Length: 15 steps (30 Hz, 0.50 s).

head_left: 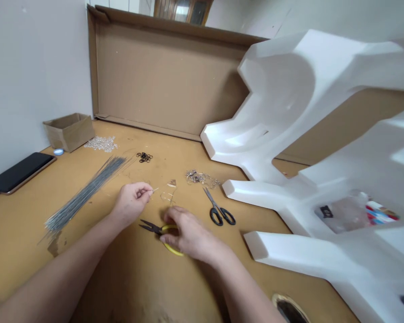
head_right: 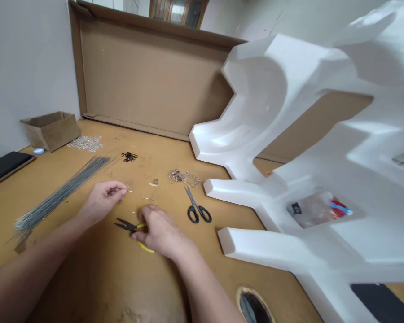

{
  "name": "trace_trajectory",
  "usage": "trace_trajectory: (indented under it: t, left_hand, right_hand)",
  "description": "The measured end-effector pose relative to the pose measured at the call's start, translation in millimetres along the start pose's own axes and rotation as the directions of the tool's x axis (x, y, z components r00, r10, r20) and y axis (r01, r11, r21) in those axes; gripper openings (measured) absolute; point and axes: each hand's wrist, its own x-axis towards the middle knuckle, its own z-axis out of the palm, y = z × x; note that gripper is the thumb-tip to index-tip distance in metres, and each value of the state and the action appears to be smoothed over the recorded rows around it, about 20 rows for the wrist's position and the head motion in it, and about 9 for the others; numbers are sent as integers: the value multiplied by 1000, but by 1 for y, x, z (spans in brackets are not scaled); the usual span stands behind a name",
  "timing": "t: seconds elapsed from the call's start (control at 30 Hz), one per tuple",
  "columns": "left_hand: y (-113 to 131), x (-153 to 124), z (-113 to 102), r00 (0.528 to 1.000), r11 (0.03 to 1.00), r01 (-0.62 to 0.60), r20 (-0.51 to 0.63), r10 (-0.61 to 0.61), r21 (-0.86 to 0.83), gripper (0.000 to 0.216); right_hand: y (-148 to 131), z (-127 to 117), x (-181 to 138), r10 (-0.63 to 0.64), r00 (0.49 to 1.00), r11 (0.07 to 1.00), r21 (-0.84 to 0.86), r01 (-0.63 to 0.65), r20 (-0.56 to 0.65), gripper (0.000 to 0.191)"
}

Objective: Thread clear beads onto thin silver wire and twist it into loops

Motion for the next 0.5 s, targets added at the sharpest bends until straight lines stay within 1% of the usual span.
trace_trajectory:
  t: [0.07, 0.13, 0.27, 0.4, 0.5]
  left_hand:
    - [3, 0, 0, 1000, 1000, 9, -17, -9, -3, 14]
    - [5, 0, 0, 1000, 1000, 11, -23, -12, -8, 14]
    - [9, 0, -1, 999, 999, 37, -36, -38, -22, 13]
    - [13, 1, -3, 996, 997, 63, -64, -66, -43, 12]
    - [14, 2, -6, 992, 997, 64, -104, -68, -47, 10]
  right_hand:
    - [-2, 0, -1, 9, 998, 992, -127, 0, 68, 24]
    - [-4, 1, -1, 42, 994, 980, -199, -22, 99, 26]
    - [-3, 1, 0, 62, 988, 979, -200, -32, 145, 25]
    - [-1, -1, -1, 46, 984, 982, -187, -14, 170, 18]
    - [-4, -2, -4, 57, 983, 978, -208, -19, 174, 21]
